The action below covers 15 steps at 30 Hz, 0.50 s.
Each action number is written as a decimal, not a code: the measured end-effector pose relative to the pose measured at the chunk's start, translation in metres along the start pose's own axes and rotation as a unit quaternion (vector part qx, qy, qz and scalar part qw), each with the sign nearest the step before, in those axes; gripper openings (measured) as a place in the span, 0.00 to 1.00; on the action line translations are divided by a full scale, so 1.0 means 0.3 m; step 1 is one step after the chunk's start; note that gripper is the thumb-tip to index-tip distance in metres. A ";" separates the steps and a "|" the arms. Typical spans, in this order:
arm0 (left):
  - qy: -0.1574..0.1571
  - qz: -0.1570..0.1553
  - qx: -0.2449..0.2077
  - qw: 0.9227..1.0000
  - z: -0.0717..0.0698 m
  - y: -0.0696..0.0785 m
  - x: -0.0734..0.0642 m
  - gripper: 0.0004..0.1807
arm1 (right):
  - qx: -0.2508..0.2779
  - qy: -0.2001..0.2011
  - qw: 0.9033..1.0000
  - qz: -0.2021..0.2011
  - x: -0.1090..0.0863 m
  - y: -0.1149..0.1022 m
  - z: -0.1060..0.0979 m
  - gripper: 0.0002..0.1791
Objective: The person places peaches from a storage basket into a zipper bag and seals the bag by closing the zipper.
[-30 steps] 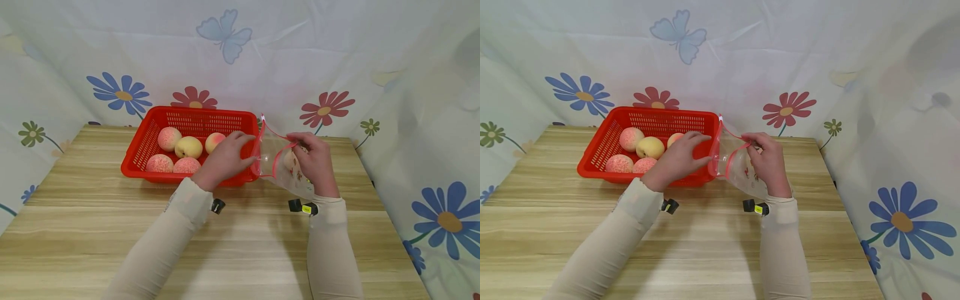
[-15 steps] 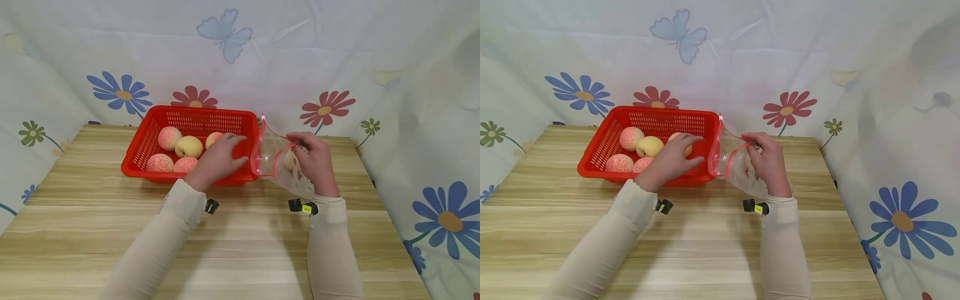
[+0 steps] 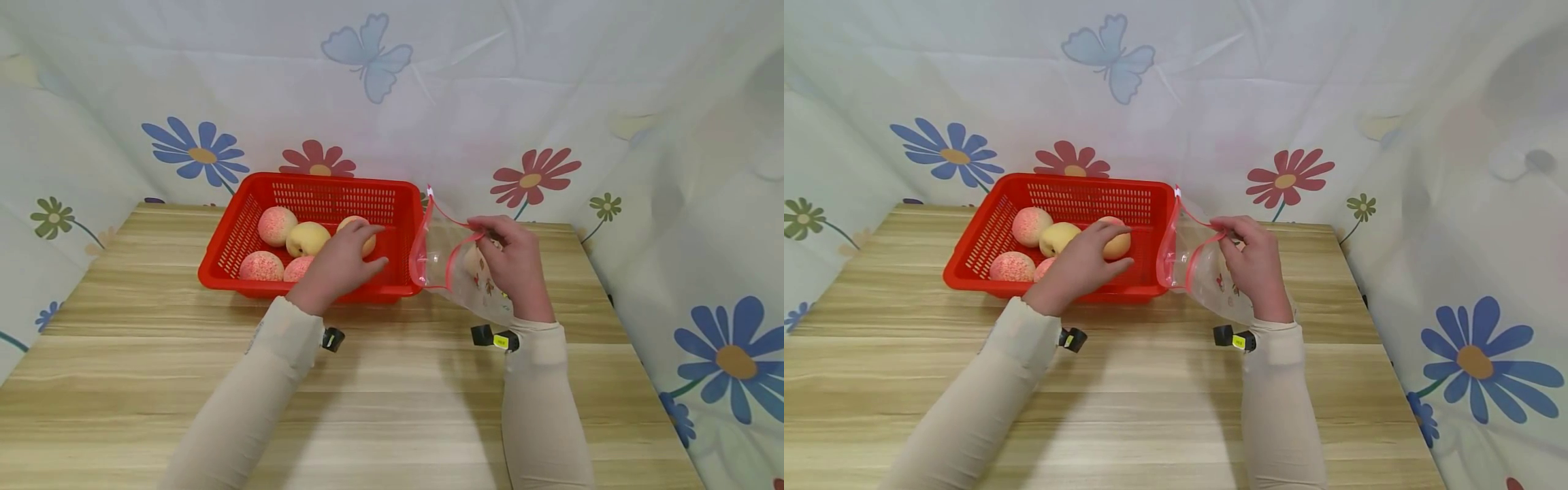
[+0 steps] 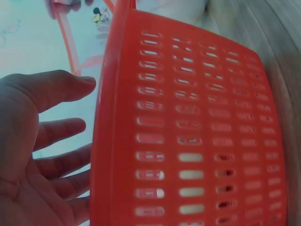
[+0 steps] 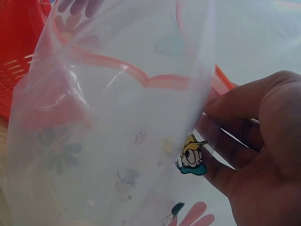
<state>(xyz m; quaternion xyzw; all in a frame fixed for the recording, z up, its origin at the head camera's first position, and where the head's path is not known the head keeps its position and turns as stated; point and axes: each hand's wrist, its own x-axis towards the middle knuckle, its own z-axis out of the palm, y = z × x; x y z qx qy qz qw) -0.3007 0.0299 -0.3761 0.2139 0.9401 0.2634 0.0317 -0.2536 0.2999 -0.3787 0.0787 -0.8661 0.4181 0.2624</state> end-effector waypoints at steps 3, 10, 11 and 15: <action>-0.002 -0.008 -0.003 1.000 -0.002 -0.011 -0.003 0.36 | -0.006 0.000 1.000 0.000 -0.001 0.000 -0.003 0.14; -0.013 -0.023 -0.010 1.000 -0.004 -0.048 -0.015 0.35 | -0.012 -0.001 1.000 0.004 -0.004 0.003 -0.001 0.14; -0.015 -0.024 -0.008 1.000 -0.003 -0.054 -0.017 0.34 | -0.012 -0.001 1.000 0.005 -0.004 0.002 -0.001 0.14; -0.015 -0.028 0.005 0.999 -0.004 -0.078 -0.023 0.34 | -0.007 -0.002 1.000 0.003 -0.002 0.001 -0.003 0.14</action>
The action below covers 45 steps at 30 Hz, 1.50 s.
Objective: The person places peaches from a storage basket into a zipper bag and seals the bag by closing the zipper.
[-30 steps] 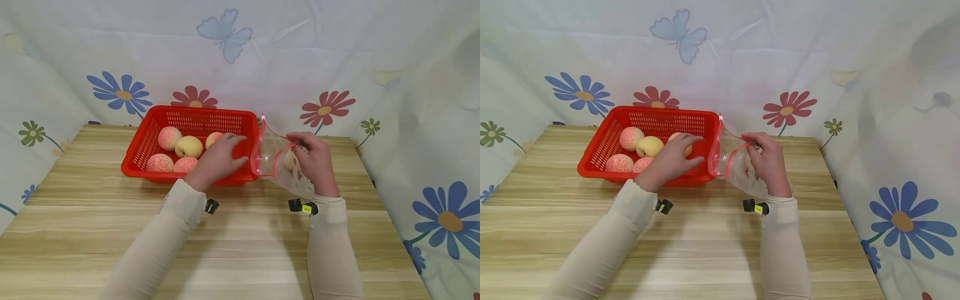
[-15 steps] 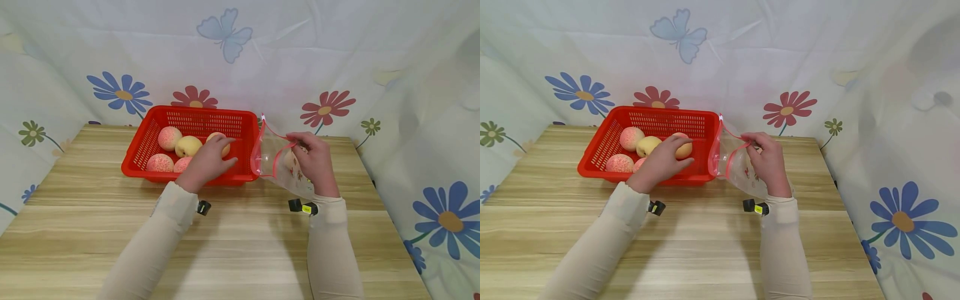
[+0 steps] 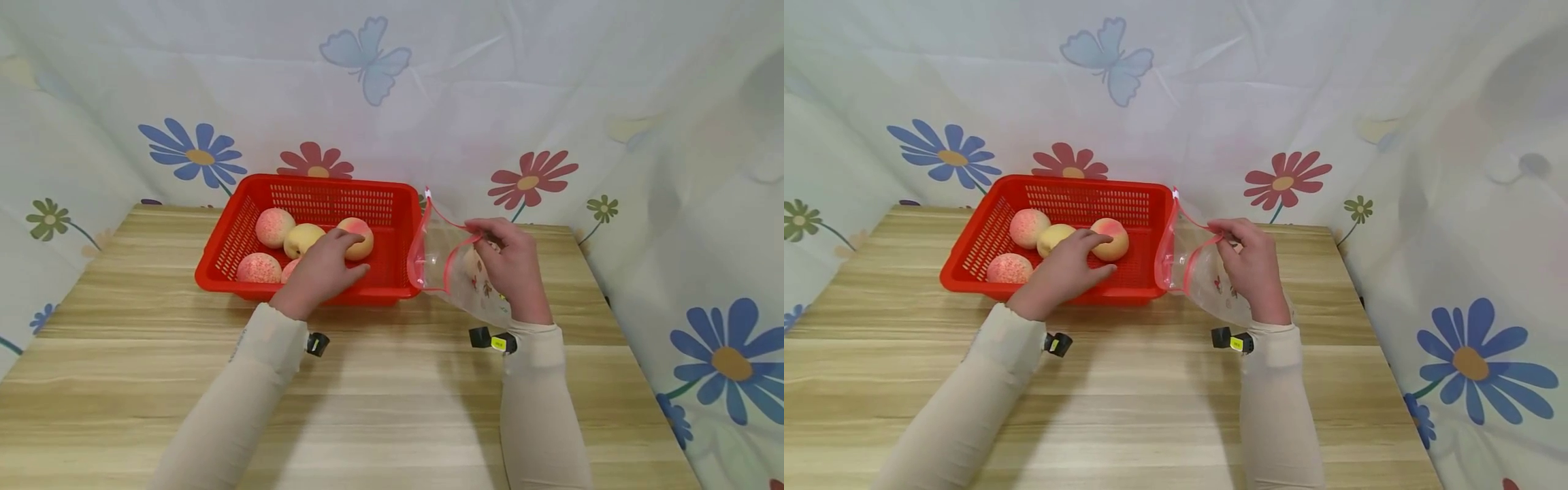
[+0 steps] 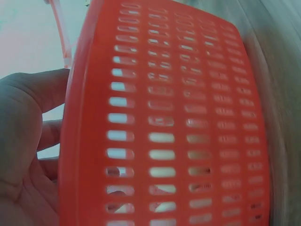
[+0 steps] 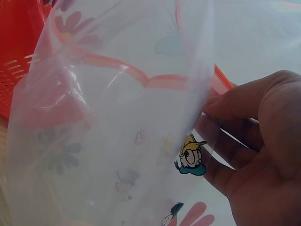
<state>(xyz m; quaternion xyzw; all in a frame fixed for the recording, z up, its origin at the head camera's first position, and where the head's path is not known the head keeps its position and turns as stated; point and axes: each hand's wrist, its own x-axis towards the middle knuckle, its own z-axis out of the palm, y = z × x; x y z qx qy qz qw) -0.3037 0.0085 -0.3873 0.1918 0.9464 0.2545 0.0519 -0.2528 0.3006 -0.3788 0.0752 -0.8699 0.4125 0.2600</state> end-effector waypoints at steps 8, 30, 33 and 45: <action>-0.008 -0.015 0.015 1.000 -0.009 -0.042 -0.010 0.33 | -0.006 -0.004 1.000 0.006 -0.005 -0.003 0.002 0.14; -0.043 -0.060 0.015 0.997 -0.060 -0.143 -0.011 0.33 | -0.008 -0.003 1.000 0.006 0.001 -0.002 0.002 0.14; -0.047 -0.069 0.010 0.996 -0.069 -0.152 -0.013 0.32 | -0.011 -0.004 1.000 0.004 -0.001 -0.002 0.004 0.14; -0.073 -0.115 -0.027 0.990 -0.089 -0.155 -0.020 0.25 | -0.015 -0.002 1.000 -0.002 -0.001 0.005 0.002 0.14</action>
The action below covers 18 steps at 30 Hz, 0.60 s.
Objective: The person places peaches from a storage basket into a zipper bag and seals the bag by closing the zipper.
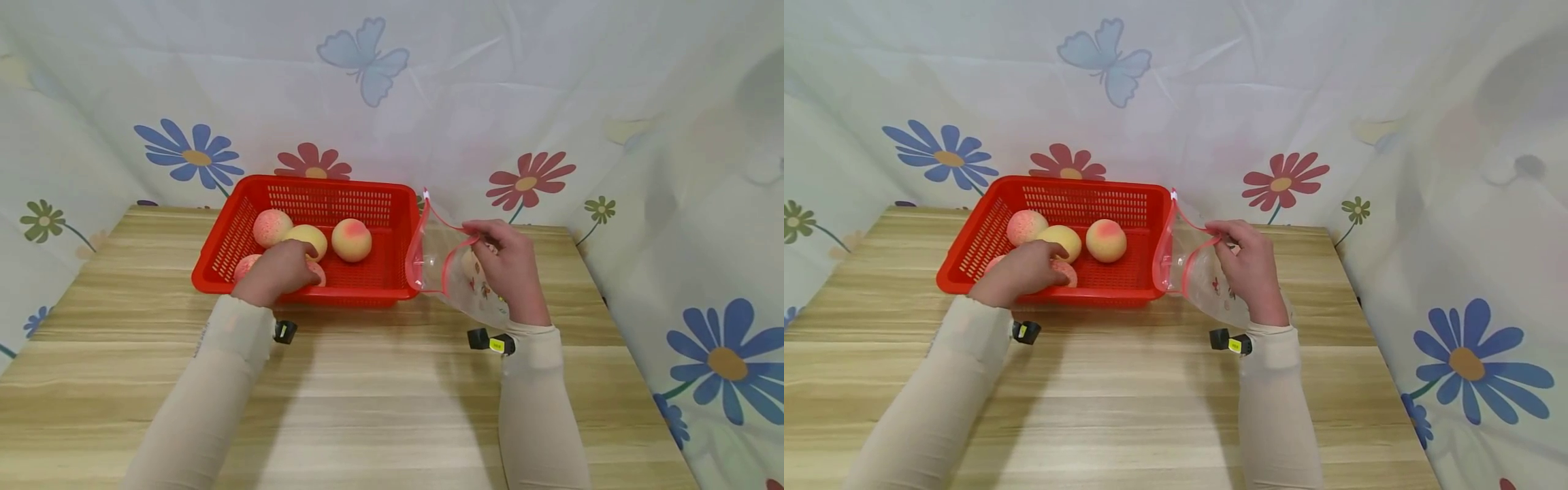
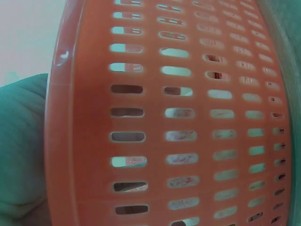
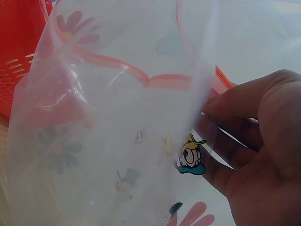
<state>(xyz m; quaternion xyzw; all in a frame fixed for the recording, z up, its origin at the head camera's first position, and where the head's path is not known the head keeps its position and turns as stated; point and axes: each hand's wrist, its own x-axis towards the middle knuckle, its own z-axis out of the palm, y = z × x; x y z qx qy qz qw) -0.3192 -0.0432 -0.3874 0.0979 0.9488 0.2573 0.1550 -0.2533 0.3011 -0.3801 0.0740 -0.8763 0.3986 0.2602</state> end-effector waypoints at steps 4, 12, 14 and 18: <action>-0.011 -0.006 0.002 1.000 -0.007 0.006 0.004 0.26 | 0.005 -0.001 1.000 -0.001 0.000 0.000 -0.003 0.14; -0.050 -0.032 0.002 0.998 -0.025 0.016 0.009 0.30 | 0.014 -0.002 1.000 0.003 -0.001 -0.001 -0.004 0.14; -0.055 -0.031 0.013 0.998 -0.028 0.019 0.010 0.30 | 0.013 -0.002 1.000 0.003 0.000 0.000 -0.005 0.14; -0.059 -0.035 0.013 0.998 -0.031 0.024 0.011 0.30 | 0.010 -0.001 1.000 0.002 0.001 0.001 -0.007 0.14</action>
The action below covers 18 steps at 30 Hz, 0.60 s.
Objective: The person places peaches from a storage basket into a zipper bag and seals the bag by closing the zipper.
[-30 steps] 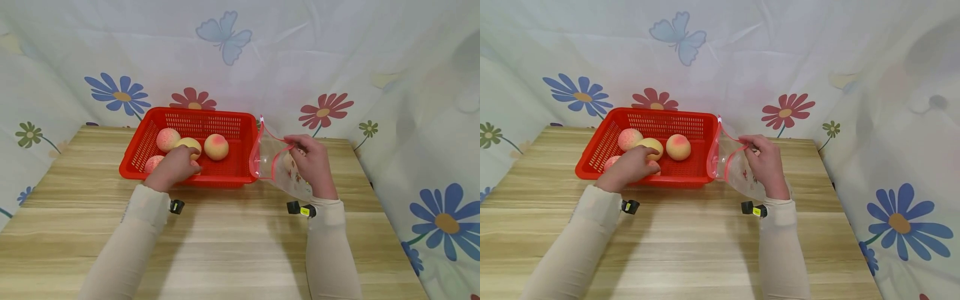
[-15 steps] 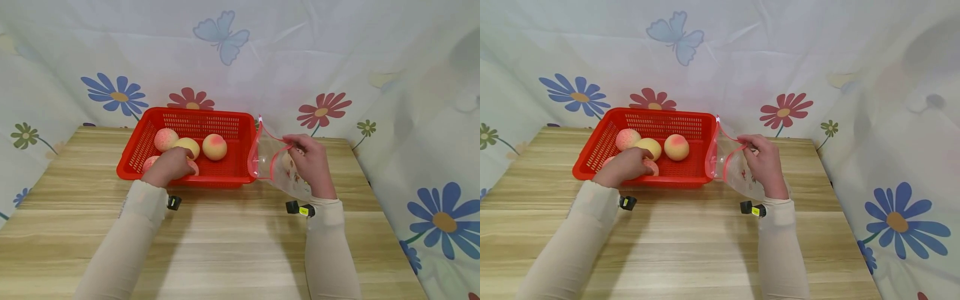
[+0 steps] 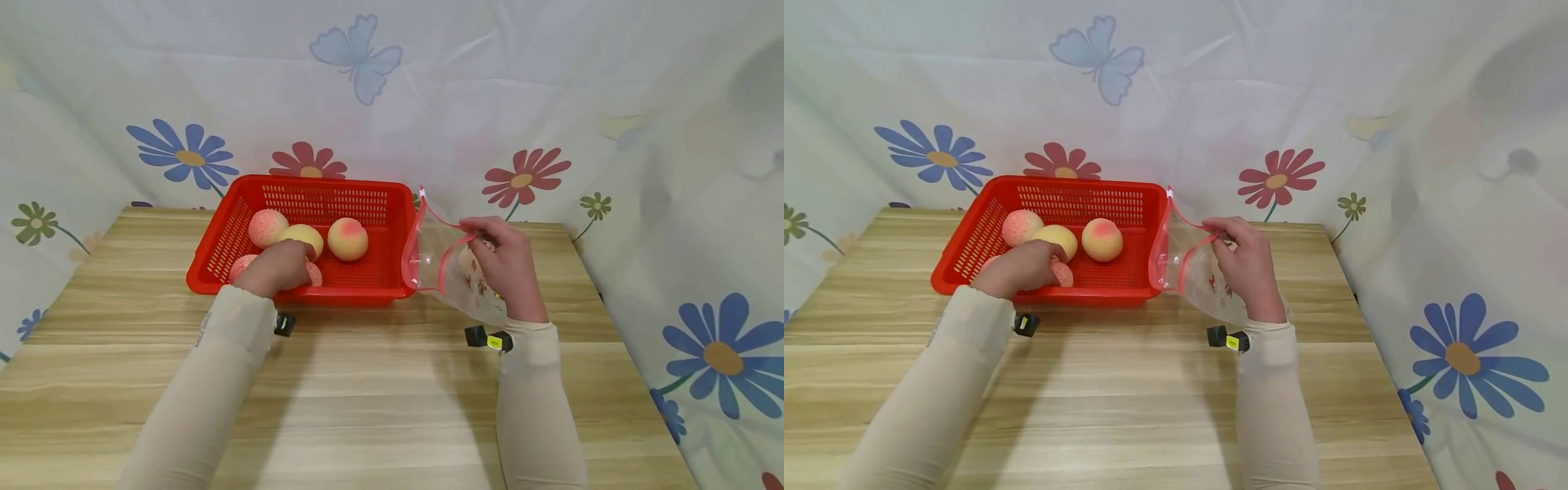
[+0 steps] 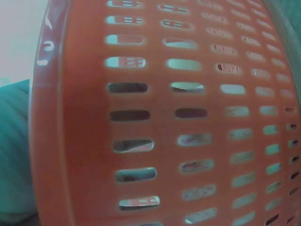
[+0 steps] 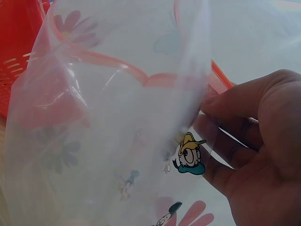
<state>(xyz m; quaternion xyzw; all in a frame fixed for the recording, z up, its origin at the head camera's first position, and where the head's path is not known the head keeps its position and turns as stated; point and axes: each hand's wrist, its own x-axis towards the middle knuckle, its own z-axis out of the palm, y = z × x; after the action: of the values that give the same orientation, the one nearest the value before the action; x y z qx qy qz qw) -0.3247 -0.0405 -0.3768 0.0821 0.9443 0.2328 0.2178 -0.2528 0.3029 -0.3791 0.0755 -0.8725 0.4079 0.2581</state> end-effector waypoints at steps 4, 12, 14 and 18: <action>0.000 -0.005 -0.007 1.000 -0.004 0.003 -0.004 0.30 | 0.002 0.000 1.000 -0.001 0.001 -0.002 0.000 0.14; 0.007 -0.002 0.005 1.000 -0.005 -0.001 -0.004 0.31 | -0.005 0.002 1.000 -0.002 0.002 0.000 0.000 0.15; 0.008 0.004 0.011 1.000 -0.003 -0.002 -0.001 0.31 | -0.004 0.002 1.000 -0.002 0.002 0.000 -0.001 0.15; 0.013 0.013 0.021 1.000 -0.002 -0.005 0.002 0.30 | 0.000 0.004 1.000 -0.003 0.002 0.001 0.000 0.14</action>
<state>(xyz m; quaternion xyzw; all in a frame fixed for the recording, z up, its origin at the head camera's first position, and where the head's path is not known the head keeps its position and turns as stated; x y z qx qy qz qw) -0.3257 -0.0420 -0.3772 0.0958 0.9507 0.2163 0.2007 -0.2535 0.3032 -0.3790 0.0768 -0.8715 0.4071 0.2626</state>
